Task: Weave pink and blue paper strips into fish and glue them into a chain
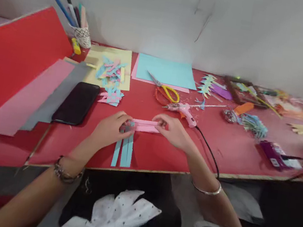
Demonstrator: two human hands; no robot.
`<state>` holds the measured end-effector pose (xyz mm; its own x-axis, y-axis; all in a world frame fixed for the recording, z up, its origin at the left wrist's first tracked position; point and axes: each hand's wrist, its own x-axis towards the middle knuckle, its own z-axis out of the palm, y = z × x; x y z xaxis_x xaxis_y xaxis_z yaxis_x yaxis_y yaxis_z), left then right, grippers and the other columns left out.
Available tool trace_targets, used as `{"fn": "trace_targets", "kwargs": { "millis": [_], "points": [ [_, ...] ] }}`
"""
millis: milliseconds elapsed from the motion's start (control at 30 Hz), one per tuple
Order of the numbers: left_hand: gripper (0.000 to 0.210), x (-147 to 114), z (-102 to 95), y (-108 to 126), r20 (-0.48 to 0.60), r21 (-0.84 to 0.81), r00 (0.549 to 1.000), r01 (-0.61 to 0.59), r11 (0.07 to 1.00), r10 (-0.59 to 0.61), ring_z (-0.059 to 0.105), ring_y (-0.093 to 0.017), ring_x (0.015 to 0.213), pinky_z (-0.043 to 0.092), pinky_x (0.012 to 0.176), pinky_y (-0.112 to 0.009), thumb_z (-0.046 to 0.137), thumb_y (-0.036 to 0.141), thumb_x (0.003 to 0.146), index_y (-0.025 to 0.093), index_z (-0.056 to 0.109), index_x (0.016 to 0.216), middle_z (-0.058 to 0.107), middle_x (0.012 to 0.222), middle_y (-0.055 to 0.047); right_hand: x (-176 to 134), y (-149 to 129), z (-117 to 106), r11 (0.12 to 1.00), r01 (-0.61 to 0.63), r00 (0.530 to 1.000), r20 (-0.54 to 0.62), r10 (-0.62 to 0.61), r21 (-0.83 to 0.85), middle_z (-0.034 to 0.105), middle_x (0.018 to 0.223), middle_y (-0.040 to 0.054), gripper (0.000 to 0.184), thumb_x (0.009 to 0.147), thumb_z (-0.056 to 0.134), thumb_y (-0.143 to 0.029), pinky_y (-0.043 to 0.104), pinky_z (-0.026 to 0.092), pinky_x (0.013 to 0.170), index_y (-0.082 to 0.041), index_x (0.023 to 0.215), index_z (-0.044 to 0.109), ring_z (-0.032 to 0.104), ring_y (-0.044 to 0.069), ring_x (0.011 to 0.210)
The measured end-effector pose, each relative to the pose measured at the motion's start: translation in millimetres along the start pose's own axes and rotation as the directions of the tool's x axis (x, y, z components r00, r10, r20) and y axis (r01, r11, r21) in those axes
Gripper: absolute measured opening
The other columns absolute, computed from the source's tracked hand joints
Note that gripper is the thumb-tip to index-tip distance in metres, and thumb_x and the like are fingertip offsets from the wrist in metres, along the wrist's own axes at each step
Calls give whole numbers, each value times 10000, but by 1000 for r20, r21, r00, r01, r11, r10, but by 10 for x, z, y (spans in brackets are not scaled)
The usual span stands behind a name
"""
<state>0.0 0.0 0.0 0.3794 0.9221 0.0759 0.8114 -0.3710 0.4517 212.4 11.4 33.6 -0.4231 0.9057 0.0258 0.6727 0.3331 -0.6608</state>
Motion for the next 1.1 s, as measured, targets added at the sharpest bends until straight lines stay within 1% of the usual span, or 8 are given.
{"fn": "trace_targets", "kwargs": {
  "millis": [133, 233, 333, 467, 700, 900, 1100],
  "points": [
    [347, -30, 7, 33, 6, 97, 999, -43, 994, 42, 584, -201, 835, 455, 684, -281, 584, 350, 736, 168, 509, 1022, 568, 962, -64, -52, 19, 23, 993, -32, 998, -53, 26, -110, 599, 674, -6, 142, 741, 510, -138, 271, 307, 695, -156, 857, 590, 538, 125, 656],
    [363, -37, 13, 49, 8, 128, 998, -58, 990, 57, 577, -211, 865, 456, 708, -290, 600, 343, 729, 176, 497, 1035, 567, 959, -63, -86, 20, 65, 980, -78, 994, -90, 62, -185, 628, 716, 0, 152, 755, 521, -144, 302, 259, 738, -167, 889, 590, 553, 133, 676],
    [352, -48, 23, 53, 0, 133, 999, -53, 990, 54, 566, -225, 906, 461, 710, -296, 602, 338, 732, 175, 503, 1028, 564, 953, -64, -105, 1, 106, 961, -113, 991, -94, 91, -254, 653, 796, 27, 178, 774, 491, -120, 313, 226, 751, -162, 923, 578, 570, 148, 721],
    [336, -73, 49, 38, -17, 132, 998, -64, 989, 67, 562, -230, 922, 462, 719, -302, 586, 345, 746, 172, 507, 1024, 562, 960, -70, -115, -29, 147, 918, -147, 988, -100, 118, -367, 665, 868, 61, 191, 785, 451, -97, 321, 199, 756, -151, 924, 569, 582, 181, 796],
    [319, -85, 80, 18, -32, 137, 997, -70, 988, 75, 561, -230, 933, 464, 716, -297, 575, 343, 755, 176, 516, 1020, 564, 969, -72, -132, -56, 191, 846, -176, 984, -56, 172, -504, 661, 908, 63, 230, 814, 400, -111, 308, 180, 735, -164, 990, 539, 572, 186, 829],
    [332, -89, 78, 23, -33, 145, 996, -71, 987, 77, 559, -234, 941, 464, 719, -302, 593, 333, 745, 172, 518, 1026, 566, 978, -75, -112, -107, 201, 809, -194, 977, -37, 209, -555, 656, 903, 90, 234, 805, 369, -66, 315, 173, 720, -145, 931, 550, 554, 192, 805],
    [326, -89, 78, 19, -26, 144, 997, -72, 987, 77, 561, -228, 930, 462, 707, -293, 597, 335, 746, 174, 520, 1019, 564, 969, -73, -107, -97, 227, 790, -185, 979, -37, 201, -585, 649, 884, 81, 241, 809, 356, -46, 307, 175, 707, -149, 914, 547, 535, 179, 773]
  ]
}}
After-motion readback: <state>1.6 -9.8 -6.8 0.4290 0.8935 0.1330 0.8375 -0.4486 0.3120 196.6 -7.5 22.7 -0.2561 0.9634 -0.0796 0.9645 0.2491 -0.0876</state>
